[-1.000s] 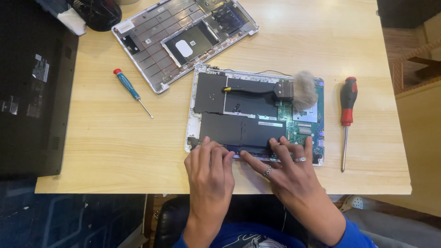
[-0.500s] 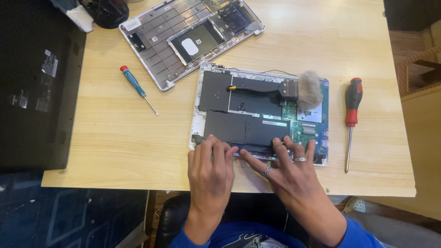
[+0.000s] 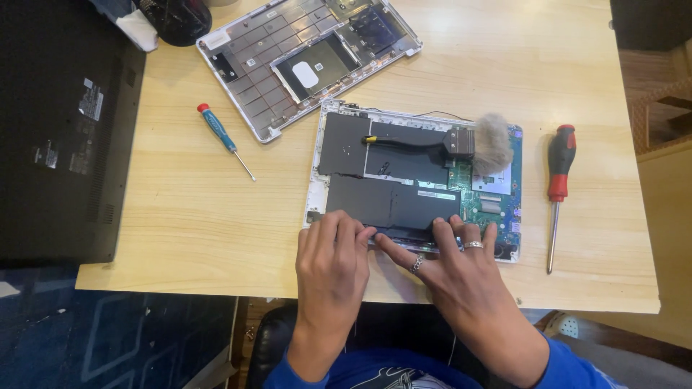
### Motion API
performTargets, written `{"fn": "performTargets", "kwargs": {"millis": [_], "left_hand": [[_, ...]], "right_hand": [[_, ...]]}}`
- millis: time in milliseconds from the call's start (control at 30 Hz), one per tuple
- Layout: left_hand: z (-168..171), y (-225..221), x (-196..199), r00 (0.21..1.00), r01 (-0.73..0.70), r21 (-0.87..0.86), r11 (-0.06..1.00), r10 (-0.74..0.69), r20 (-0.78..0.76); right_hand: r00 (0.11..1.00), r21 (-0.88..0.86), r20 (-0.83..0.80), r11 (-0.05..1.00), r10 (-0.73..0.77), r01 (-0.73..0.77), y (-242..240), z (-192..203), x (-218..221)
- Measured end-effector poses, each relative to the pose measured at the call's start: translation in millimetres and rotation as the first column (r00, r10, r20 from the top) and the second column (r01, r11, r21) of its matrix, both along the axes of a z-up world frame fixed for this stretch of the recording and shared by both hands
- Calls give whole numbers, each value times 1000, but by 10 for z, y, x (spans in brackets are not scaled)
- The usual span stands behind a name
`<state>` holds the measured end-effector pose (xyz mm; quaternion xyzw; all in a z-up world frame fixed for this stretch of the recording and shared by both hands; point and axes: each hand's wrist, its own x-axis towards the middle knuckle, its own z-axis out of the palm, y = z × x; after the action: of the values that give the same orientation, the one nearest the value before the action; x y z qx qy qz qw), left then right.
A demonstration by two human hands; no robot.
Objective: The person is disassembling a laptop, removing internal screws with a screwdriver, and cleaning the components with a brush.
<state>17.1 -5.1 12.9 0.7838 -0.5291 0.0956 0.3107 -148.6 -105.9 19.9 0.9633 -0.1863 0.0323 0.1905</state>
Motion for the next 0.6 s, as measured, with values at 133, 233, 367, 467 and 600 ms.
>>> {"fn": "performTargets", "kwargs": {"millis": [133, 233, 367, 467, 600], "left_hand": [[-65, 107, 90, 994, 110, -3, 994, -110, -28], [-99, 143, 91, 985, 158, -27, 987, -160, -72], [-128, 119, 63, 989, 133, -30, 991, -135, -67], [-74, 70, 56, 994, 101, -16, 995, -102, -45], [0, 46, 92, 997, 65, 3, 998, -65, -29]], "right_hand": [[999, 41, -7, 999, -32, 32, 17, 10, 27], [994, 11, -103, 999, -35, 36, 34, 34, 52], [992, 28, -126, 999, -20, 24, 29, 71, 42], [991, 17, -131, 1000, -14, 17, 36, 96, 42], [993, -65, -117, 998, -19, 11, 67, 46, 21]]}}
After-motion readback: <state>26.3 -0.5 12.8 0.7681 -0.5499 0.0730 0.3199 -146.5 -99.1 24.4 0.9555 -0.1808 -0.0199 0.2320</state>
